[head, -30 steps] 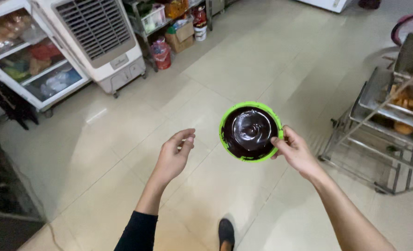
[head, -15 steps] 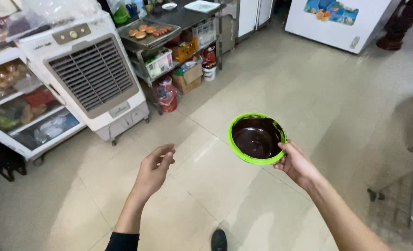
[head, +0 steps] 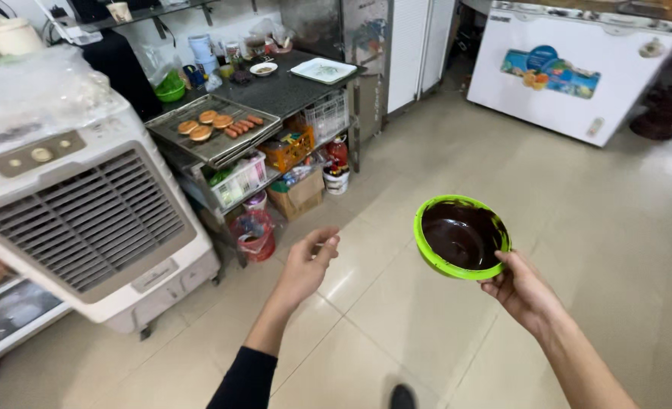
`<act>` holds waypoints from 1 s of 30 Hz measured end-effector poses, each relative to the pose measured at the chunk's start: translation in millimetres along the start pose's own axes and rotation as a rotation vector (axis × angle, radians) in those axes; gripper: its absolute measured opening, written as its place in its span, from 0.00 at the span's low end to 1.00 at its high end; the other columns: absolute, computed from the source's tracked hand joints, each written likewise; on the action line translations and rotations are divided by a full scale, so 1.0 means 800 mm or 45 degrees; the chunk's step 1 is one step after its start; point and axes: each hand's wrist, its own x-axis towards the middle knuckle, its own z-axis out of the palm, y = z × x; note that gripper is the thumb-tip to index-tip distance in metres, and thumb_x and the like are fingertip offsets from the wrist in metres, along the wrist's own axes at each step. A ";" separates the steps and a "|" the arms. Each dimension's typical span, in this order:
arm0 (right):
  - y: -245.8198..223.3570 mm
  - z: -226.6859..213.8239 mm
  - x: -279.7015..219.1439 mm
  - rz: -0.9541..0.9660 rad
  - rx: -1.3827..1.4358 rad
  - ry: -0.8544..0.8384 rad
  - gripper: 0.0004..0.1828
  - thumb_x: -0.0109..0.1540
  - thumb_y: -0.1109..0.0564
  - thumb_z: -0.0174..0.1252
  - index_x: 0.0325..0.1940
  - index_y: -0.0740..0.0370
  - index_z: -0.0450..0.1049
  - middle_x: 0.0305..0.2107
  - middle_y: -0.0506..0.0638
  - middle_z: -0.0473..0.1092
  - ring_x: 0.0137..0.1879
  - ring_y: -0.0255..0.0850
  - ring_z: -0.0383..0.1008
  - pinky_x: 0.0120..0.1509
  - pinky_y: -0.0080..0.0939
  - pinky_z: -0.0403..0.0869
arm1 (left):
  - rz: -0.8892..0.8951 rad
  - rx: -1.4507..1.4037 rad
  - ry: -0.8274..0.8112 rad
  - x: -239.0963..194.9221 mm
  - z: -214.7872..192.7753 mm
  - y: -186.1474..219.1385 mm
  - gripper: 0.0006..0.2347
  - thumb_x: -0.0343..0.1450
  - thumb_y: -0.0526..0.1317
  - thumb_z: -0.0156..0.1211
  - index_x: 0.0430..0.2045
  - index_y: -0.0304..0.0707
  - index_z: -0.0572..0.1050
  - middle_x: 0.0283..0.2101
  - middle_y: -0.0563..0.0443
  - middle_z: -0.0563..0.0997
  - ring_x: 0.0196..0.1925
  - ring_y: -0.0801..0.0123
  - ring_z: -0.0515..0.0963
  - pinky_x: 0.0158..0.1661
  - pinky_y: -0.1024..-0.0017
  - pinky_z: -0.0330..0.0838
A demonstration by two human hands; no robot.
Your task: The person retrieves a bowl of melted chocolate from a microwave and places it on the counter. They dip several donuts into the chocolate, place them on a tray, and sprinkle colorful toppings over them. The tray is then moved to a display rack.
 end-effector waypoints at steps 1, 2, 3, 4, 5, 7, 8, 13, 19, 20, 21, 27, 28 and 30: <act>-0.008 0.001 0.050 -0.015 -0.005 -0.028 0.08 0.69 0.53 0.50 0.47 0.59 0.67 0.27 0.47 0.66 0.32 0.38 0.71 0.40 0.41 0.76 | 0.000 0.024 0.025 0.043 0.008 -0.016 0.16 0.75 0.44 0.56 0.53 0.34 0.77 0.43 0.49 0.85 0.40 0.71 0.84 0.39 0.72 0.77; -0.017 0.004 0.099 -0.025 -0.012 -0.056 0.08 0.69 0.53 0.50 0.46 0.59 0.66 0.27 0.47 0.66 0.32 0.38 0.71 0.41 0.41 0.76 | -0.006 0.047 0.053 0.089 0.013 -0.032 0.16 0.75 0.44 0.56 0.53 0.34 0.77 0.42 0.48 0.85 0.39 0.70 0.85 0.40 0.71 0.78; -0.026 0.008 0.144 0.017 -0.042 -0.052 0.08 0.69 0.52 0.49 0.47 0.59 0.67 0.27 0.47 0.66 0.32 0.38 0.70 0.41 0.42 0.75 | -0.011 0.071 0.080 0.133 0.015 -0.045 0.16 0.75 0.44 0.57 0.53 0.34 0.77 0.41 0.47 0.85 0.39 0.70 0.85 0.41 0.71 0.78; -0.038 0.023 0.194 0.043 -0.056 -0.058 0.09 0.69 0.52 0.48 0.47 0.58 0.68 0.27 0.47 0.66 0.32 0.38 0.70 0.42 0.43 0.75 | -0.022 0.058 0.086 0.177 0.008 -0.052 0.16 0.75 0.44 0.57 0.53 0.34 0.77 0.42 0.48 0.85 0.39 0.71 0.85 0.41 0.71 0.78; -0.055 0.040 0.244 0.069 -0.069 -0.065 0.09 0.69 0.51 0.48 0.47 0.58 0.69 0.27 0.47 0.66 0.32 0.39 0.69 0.42 0.43 0.74 | -0.033 0.045 0.093 0.215 0.002 -0.060 0.17 0.74 0.44 0.57 0.53 0.34 0.76 0.43 0.50 0.85 0.40 0.72 0.85 0.41 0.72 0.78; -0.074 0.072 0.339 0.082 -0.046 -0.103 0.08 0.69 0.52 0.48 0.45 0.58 0.67 0.28 0.47 0.68 0.34 0.39 0.71 0.43 0.43 0.74 | -0.062 0.075 0.126 0.272 -0.008 -0.081 0.17 0.74 0.44 0.57 0.54 0.35 0.76 0.42 0.51 0.85 0.39 0.74 0.84 0.41 0.72 0.77; -0.084 0.088 0.386 0.089 -0.038 -0.124 0.07 0.68 0.52 0.49 0.43 0.58 0.66 0.28 0.47 0.69 0.35 0.39 0.72 0.44 0.43 0.74 | -0.065 0.124 0.158 0.298 -0.023 -0.091 0.17 0.74 0.44 0.56 0.54 0.36 0.76 0.40 0.51 0.85 0.39 0.74 0.83 0.40 0.72 0.77; -0.107 0.185 0.608 0.132 0.073 -0.289 0.09 0.68 0.51 0.51 0.40 0.58 0.65 0.26 0.46 0.66 0.35 0.39 0.72 0.45 0.42 0.76 | -0.206 0.010 0.349 0.440 -0.086 -0.171 0.15 0.75 0.44 0.56 0.53 0.37 0.77 0.37 0.51 0.84 0.35 0.74 0.80 0.34 0.74 0.74; -0.146 0.337 0.818 0.085 0.036 -0.369 0.07 0.67 0.53 0.51 0.40 0.57 0.64 0.26 0.47 0.66 0.33 0.39 0.70 0.40 0.43 0.73 | -0.301 -0.137 0.439 0.663 -0.148 -0.294 0.14 0.76 0.43 0.56 0.53 0.39 0.78 0.38 0.52 0.84 0.33 0.74 0.78 0.32 0.75 0.73; -0.156 0.351 0.844 0.094 0.001 -0.369 0.06 0.66 0.53 0.51 0.41 0.57 0.65 0.27 0.47 0.67 0.32 0.38 0.70 0.39 0.42 0.73 | -0.334 -0.159 0.442 0.700 -0.151 -0.311 0.14 0.75 0.43 0.55 0.53 0.40 0.77 0.40 0.53 0.84 0.35 0.75 0.80 0.32 0.76 0.74; -0.170 0.364 0.872 0.087 -0.022 -0.368 0.05 0.66 0.54 0.50 0.41 0.57 0.65 0.27 0.46 0.68 0.32 0.38 0.70 0.39 0.42 0.73 | -0.366 -0.180 0.444 0.738 -0.153 -0.326 0.15 0.74 0.43 0.55 0.53 0.41 0.77 0.41 0.54 0.85 0.36 0.75 0.82 0.33 0.76 0.74; -0.199 0.430 1.058 0.097 -0.069 -0.442 0.05 0.67 0.55 0.53 0.42 0.57 0.64 0.26 0.46 0.66 0.30 0.37 0.69 0.37 0.43 0.73 | -0.369 -0.056 0.409 0.945 -0.153 -0.370 0.15 0.75 0.44 0.56 0.54 0.40 0.77 0.43 0.50 0.86 0.37 0.76 0.83 0.34 0.75 0.75; -0.201 0.441 1.092 0.108 -0.098 -0.454 0.05 0.67 0.55 0.53 0.42 0.57 0.65 0.27 0.46 0.67 0.31 0.37 0.70 0.37 0.43 0.73 | -0.367 -0.056 0.397 0.974 -0.152 -0.374 0.15 0.75 0.43 0.56 0.54 0.40 0.77 0.43 0.50 0.86 0.38 0.76 0.83 0.33 0.75 0.75; -0.202 0.472 1.161 0.143 -0.147 -0.476 0.05 0.67 0.55 0.52 0.43 0.56 0.66 0.28 0.46 0.69 0.31 0.37 0.71 0.37 0.42 0.72 | -0.365 -0.061 0.385 1.028 -0.157 -0.386 0.15 0.75 0.43 0.55 0.54 0.40 0.76 0.43 0.50 0.85 0.38 0.76 0.84 0.33 0.74 0.74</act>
